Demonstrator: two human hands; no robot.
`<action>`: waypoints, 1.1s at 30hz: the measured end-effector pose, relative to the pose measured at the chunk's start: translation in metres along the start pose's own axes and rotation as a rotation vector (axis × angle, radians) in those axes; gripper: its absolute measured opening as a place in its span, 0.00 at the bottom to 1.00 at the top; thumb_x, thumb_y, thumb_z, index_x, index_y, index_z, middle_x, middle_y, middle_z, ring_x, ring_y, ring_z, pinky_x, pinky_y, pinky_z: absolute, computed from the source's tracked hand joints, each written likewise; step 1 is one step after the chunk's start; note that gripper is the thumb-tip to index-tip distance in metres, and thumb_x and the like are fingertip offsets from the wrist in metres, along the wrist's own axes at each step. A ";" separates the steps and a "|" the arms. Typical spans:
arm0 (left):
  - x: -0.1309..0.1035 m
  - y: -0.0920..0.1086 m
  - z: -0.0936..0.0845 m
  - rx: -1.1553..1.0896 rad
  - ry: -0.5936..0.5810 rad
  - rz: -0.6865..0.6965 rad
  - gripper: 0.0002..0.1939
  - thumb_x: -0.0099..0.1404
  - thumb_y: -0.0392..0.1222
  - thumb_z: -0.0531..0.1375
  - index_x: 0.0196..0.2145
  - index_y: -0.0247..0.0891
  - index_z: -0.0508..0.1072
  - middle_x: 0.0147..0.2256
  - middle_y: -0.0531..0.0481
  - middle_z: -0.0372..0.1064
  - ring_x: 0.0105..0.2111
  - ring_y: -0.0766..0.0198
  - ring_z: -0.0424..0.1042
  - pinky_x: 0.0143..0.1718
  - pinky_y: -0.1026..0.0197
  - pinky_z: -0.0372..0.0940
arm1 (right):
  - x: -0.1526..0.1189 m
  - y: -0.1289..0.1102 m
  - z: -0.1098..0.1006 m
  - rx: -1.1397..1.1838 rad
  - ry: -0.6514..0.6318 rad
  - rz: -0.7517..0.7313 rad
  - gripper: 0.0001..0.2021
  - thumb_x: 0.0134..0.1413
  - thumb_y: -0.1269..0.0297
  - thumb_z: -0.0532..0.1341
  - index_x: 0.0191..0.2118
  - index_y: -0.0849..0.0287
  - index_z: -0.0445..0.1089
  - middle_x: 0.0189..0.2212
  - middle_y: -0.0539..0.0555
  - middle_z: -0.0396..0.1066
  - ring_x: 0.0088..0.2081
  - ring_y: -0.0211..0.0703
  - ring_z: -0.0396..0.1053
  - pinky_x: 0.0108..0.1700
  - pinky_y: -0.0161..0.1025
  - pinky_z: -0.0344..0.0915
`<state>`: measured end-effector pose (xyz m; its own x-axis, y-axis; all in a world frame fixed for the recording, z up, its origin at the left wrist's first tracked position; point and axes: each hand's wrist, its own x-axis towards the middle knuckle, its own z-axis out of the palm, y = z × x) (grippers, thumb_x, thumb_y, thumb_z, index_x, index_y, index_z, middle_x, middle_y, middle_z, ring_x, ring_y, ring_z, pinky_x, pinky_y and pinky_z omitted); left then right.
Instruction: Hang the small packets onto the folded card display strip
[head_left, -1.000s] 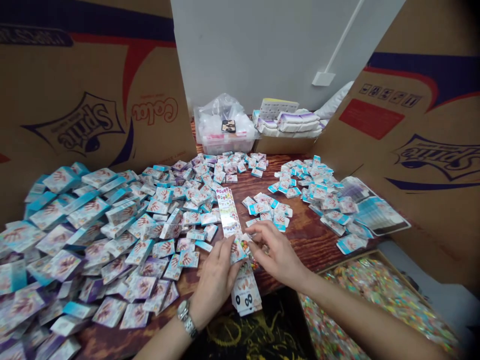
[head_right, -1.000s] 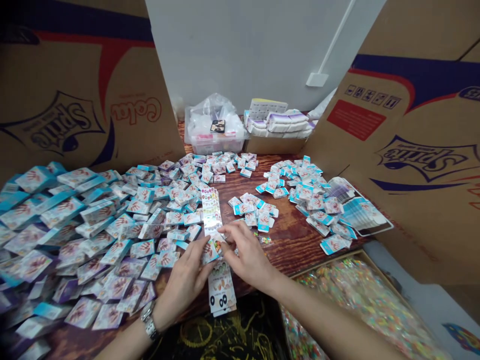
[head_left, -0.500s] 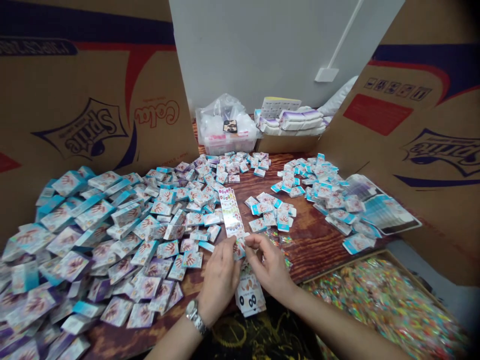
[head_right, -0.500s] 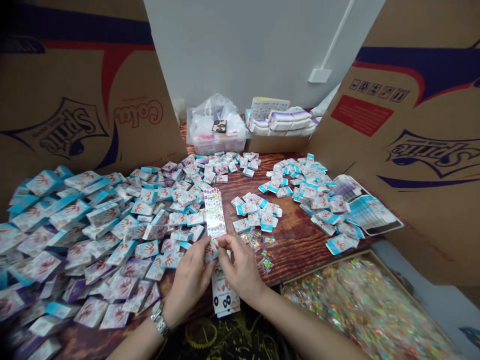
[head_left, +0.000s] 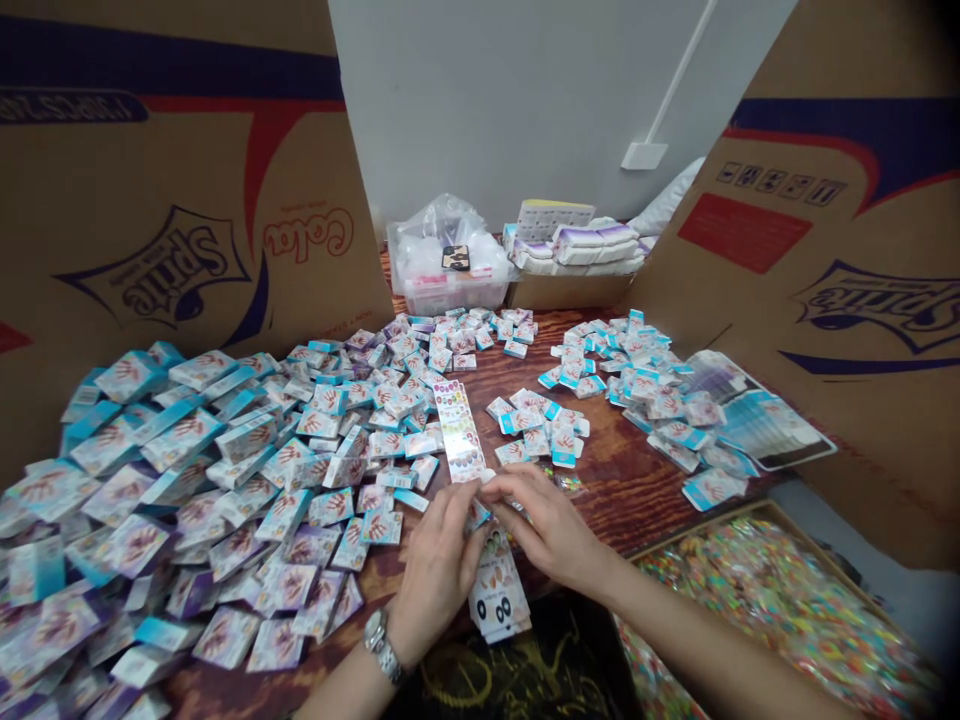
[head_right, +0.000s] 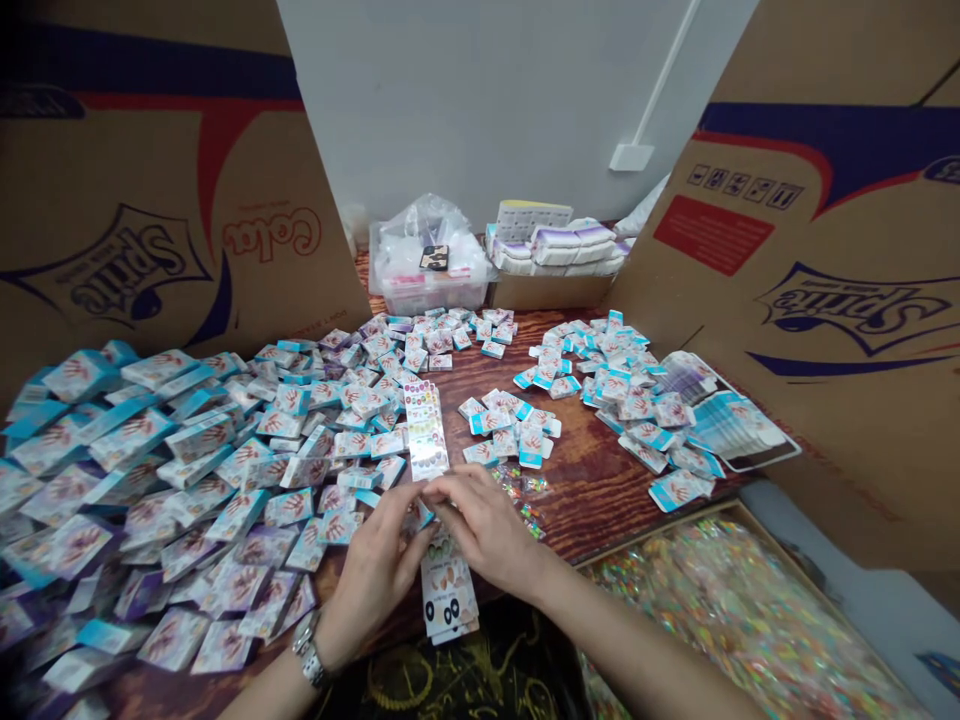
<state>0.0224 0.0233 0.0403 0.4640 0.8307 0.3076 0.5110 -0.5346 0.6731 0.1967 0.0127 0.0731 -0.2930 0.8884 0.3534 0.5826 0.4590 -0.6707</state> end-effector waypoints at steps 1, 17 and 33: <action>0.000 0.001 -0.001 -0.012 -0.001 0.001 0.22 0.65 0.33 0.52 0.56 0.41 0.55 0.47 0.41 0.64 0.47 0.57 0.67 0.45 0.53 0.67 | 0.001 0.000 0.001 0.037 0.009 0.037 0.09 0.61 0.69 0.53 0.46 0.55 0.64 0.41 0.55 0.68 0.47 0.45 0.65 0.48 0.44 0.65; -0.009 -0.008 0.008 0.173 0.107 0.071 0.29 0.63 0.30 0.50 0.60 0.38 0.48 0.54 0.37 0.61 0.54 0.55 0.63 0.51 0.49 0.64 | 0.001 -0.008 0.024 0.470 0.196 0.429 0.08 0.57 0.64 0.57 0.41 0.58 0.69 0.34 0.52 0.72 0.36 0.40 0.71 0.40 0.37 0.68; -0.008 -0.006 0.017 0.330 0.079 0.013 0.35 0.67 0.33 0.47 0.65 0.34 0.31 0.51 0.33 0.60 0.50 0.53 0.63 0.49 0.50 0.64 | 0.006 -0.019 0.020 0.123 0.194 0.200 0.10 0.55 0.73 0.55 0.40 0.56 0.70 0.35 0.53 0.70 0.38 0.42 0.69 0.39 0.39 0.66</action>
<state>0.0276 0.0174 0.0223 0.4210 0.8263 0.3741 0.7180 -0.5556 0.4192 0.1687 0.0094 0.0753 -0.0243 0.9484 0.3162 0.5141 0.2831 -0.8097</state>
